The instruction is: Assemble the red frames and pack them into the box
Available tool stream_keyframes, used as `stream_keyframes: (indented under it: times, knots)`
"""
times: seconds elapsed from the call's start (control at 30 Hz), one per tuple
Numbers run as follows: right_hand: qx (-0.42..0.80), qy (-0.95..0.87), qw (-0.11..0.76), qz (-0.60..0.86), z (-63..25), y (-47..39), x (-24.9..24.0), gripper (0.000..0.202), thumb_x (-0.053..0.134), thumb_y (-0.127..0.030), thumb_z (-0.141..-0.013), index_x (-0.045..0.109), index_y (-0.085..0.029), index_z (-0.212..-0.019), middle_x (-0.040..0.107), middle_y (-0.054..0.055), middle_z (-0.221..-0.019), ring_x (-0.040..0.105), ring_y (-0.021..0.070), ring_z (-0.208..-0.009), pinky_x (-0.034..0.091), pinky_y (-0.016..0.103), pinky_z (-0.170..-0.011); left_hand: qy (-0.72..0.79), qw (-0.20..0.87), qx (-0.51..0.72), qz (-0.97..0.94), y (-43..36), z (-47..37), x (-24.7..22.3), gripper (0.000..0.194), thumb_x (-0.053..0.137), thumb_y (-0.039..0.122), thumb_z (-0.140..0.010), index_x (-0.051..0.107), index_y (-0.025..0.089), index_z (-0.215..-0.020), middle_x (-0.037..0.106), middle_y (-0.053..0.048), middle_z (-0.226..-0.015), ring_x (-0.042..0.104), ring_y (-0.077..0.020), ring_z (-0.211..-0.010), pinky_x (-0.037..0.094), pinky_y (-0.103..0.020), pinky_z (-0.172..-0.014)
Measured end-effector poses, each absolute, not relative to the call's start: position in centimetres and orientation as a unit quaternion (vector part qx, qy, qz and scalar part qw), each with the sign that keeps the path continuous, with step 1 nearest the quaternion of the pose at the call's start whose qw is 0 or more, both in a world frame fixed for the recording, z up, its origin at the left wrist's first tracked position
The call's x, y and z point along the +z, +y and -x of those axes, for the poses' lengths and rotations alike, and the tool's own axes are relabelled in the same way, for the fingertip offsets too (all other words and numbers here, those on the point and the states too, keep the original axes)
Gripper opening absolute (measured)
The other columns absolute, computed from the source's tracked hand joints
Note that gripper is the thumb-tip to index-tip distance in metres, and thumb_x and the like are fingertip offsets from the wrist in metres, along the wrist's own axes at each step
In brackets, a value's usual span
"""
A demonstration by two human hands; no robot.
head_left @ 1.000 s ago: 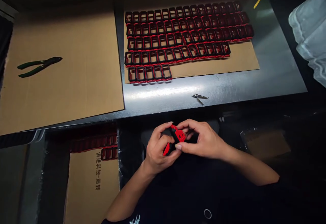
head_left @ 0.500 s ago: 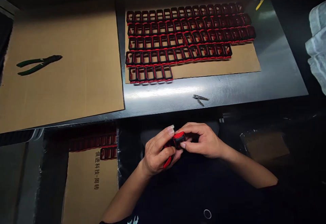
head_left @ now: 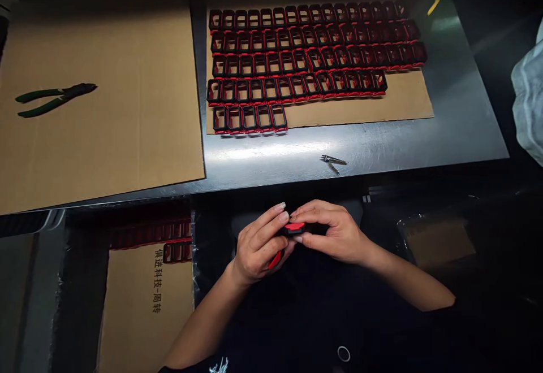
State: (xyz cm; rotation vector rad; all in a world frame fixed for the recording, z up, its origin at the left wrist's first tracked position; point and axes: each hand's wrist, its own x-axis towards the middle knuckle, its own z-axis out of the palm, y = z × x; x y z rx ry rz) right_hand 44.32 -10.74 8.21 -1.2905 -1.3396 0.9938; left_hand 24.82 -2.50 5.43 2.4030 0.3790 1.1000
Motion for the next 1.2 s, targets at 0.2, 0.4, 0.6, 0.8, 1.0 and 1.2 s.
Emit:
stream_keyframes:
  times: [0.2, 0.4, 0.6, 0.8, 1.0, 1.2]
  knots:
    - [0.384, -0.554, 0.504, 0.54, -44.2, -10.9, 8.0, 0.018, 0.079, -0.019, -0.084, 0.077, -0.023, -0.102, 0.078, 0.007, -0.101, 0.074, 0.02, -0.093, 0.062, 0.034, -0.085, 0.159, 0.31, 0.409, -0.843, -3.1, -24.7, 5.1, 0.023, 0.08, 0.009, -0.074, 0.063, 0.022, -0.083, 0.07, -0.009, -0.13, 0.07, -0.0318, -0.118, 0.066, -0.041, -0.088]
    - [0.342, -0.58, 0.472, 0.57, -43.7, -11.2, 7.5, 0.007, 0.077, -0.026, -0.088, 0.073, -0.021, -0.09, 0.073, 0.005, -0.082, 0.07, 0.0165, -0.072, 0.059, 0.028, -0.067, 0.289, 0.583, 0.333, -0.682, -4.2, -25.3, 5.9, 0.02, 0.077, 0.026, -0.083, 0.059, 0.019, -0.081, 0.07, -0.02, -0.128, 0.074, -0.0325, -0.111, 0.062, -0.047, -0.092]
    - [0.284, -0.632, 0.437, 0.573, -43.6, -11.1, 6.3, 0.008, 0.066, -0.021, -0.093, 0.07, -0.022, -0.086, 0.072, 0.005, -0.081, 0.069, 0.0177, -0.072, 0.058, 0.029, -0.066, 0.344, 0.608, 0.292, -0.654, -4.6, -26.5, 6.4, 0.02, 0.079, 0.024, -0.08, 0.06, 0.019, -0.079, 0.074, -0.019, -0.121, 0.072, -0.0318, -0.115, 0.058, -0.049, -0.1]
    - [0.266, -0.668, 0.419, 0.554, -43.6, -11.3, 6.8, 0.014, 0.059, -0.01, -0.085, 0.066, -0.022, -0.086, 0.071, 0.006, -0.081, 0.068, 0.0198, -0.077, 0.058, 0.032, -0.072, 0.333, 0.612, 0.319, -0.642, -4.8, -26.5, 5.9, 0.018, 0.077, 0.023, -0.083, 0.059, 0.02, -0.083, 0.076, -0.016, -0.119, 0.071, -0.0303, -0.117, 0.058, -0.049, -0.102]
    - [0.465, -0.556, 0.431, 0.538, -44.5, -11.3, 9.0, 0.015, 0.067, -0.019, -0.081, 0.068, -0.019, -0.095, 0.072, 0.008, -0.096, 0.069, 0.0216, -0.088, 0.056, 0.036, -0.082, 0.304, 0.545, 0.358, -0.694, -5.0, -26.3, 5.4, 0.018, 0.076, 0.017, -0.084, 0.059, 0.019, -0.089, 0.078, -0.015, -0.113, 0.077, -0.0264, -0.104, 0.065, -0.038, -0.088]
    - [0.573, -0.419, 0.454, 0.539, -43.8, -11.2, 8.3, 0.015, 0.072, -0.032, -0.086, 0.068, -0.019, -0.092, 0.067, 0.005, -0.093, 0.063, 0.0195, -0.089, 0.052, 0.035, -0.083, 0.251, 0.398, 0.408, -0.783, -4.4, -26.6, 5.2, 0.02, 0.077, 0.016, -0.083, 0.059, 0.02, -0.091, 0.077, -0.013, -0.116, 0.076, -0.0265, -0.105, 0.066, -0.037, -0.086]
